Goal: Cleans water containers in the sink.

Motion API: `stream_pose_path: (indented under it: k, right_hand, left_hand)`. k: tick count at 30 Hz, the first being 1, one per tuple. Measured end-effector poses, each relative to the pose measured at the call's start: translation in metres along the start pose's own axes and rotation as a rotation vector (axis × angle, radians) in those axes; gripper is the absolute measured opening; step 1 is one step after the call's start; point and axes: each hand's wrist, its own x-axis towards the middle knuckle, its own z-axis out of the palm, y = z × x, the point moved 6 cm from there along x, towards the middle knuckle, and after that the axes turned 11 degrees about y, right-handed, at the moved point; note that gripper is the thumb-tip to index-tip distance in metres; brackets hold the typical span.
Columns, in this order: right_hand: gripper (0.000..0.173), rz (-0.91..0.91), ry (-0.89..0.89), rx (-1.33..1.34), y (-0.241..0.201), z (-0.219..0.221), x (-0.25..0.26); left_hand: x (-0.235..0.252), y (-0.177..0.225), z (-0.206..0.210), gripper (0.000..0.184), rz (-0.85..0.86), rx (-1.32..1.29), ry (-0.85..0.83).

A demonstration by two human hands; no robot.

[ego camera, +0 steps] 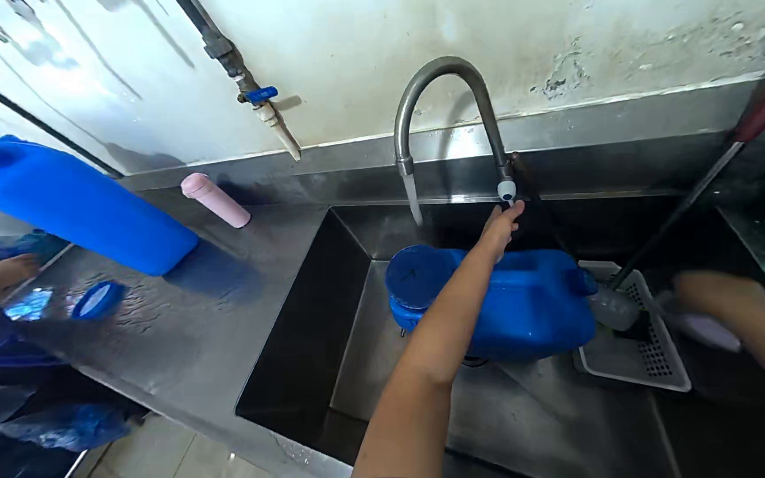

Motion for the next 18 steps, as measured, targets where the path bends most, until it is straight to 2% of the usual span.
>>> stream_pose_path:
  k: [3, 5, 6, 7, 9, 10, 11, 13, 15, 17, 18]
  right_hand:
    - [0.045, -0.185, 0.376, 0.295, -0.071, -0.103, -0.039]
    - [0.042, -0.517, 0.627, 0.518, -0.145, -0.136, -0.067]
    - [0.054, -0.724, 0.667, 0.634, -0.186, -0.137, -0.074]
    - [0.074, -0.880, 0.624, 0.693, -0.226, -0.133, -0.079]
    - [0.106, -1.116, 0.586, 0.746, -0.293, -0.122, -0.090]
    - [0.114, -1.196, 0.629, 0.748, -0.317, -0.117, -0.090]
    - [0.112, -1.220, 0.663, 0.760, -0.336, -0.114, -0.086]
    - [0.097, -1.119, 0.579, 0.887, -0.354, -0.114, -0.069]
    - [0.069, -0.847, 0.498, 1.109, -0.351, -0.117, -0.044]
    - [0.051, -0.678, 0.467, 1.167, -0.353, -0.111, -0.048]
    - [0.048, -0.673, 0.445, 1.137, -0.359, -0.100, -0.062]
  left_hand:
    - [-0.023, 0.014, -0.001, 0.069, -0.101, -0.100, -0.129]
    - [-0.045, 0.037, -0.016, 0.059, -0.073, -0.219, -0.158]
    - [-0.053, 0.050, -0.034, 0.047, -0.039, -0.328, -0.126]
    - [-0.055, 0.059, -0.059, 0.041, 0.003, -0.437, -0.096]
    - [-0.056, 0.066, -0.122, 0.036, 0.131, -0.480, -0.051]
    - [-0.055, 0.063, -0.150, 0.036, 0.170, -0.461, 0.000]
    - [-0.055, 0.058, -0.170, 0.039, 0.195, -0.411, 0.055]
    - [-0.066, 0.045, -0.187, 0.048, 0.270, -0.125, 0.107]
    - [-0.081, 0.031, -0.174, 0.040, 0.504, 0.478, 0.078]
    - [-0.088, 0.009, -0.149, 0.073, 0.551, 1.070, -0.150]
    - [-0.085, 0.001, -0.144, 0.078, 0.541, 1.232, -0.230]
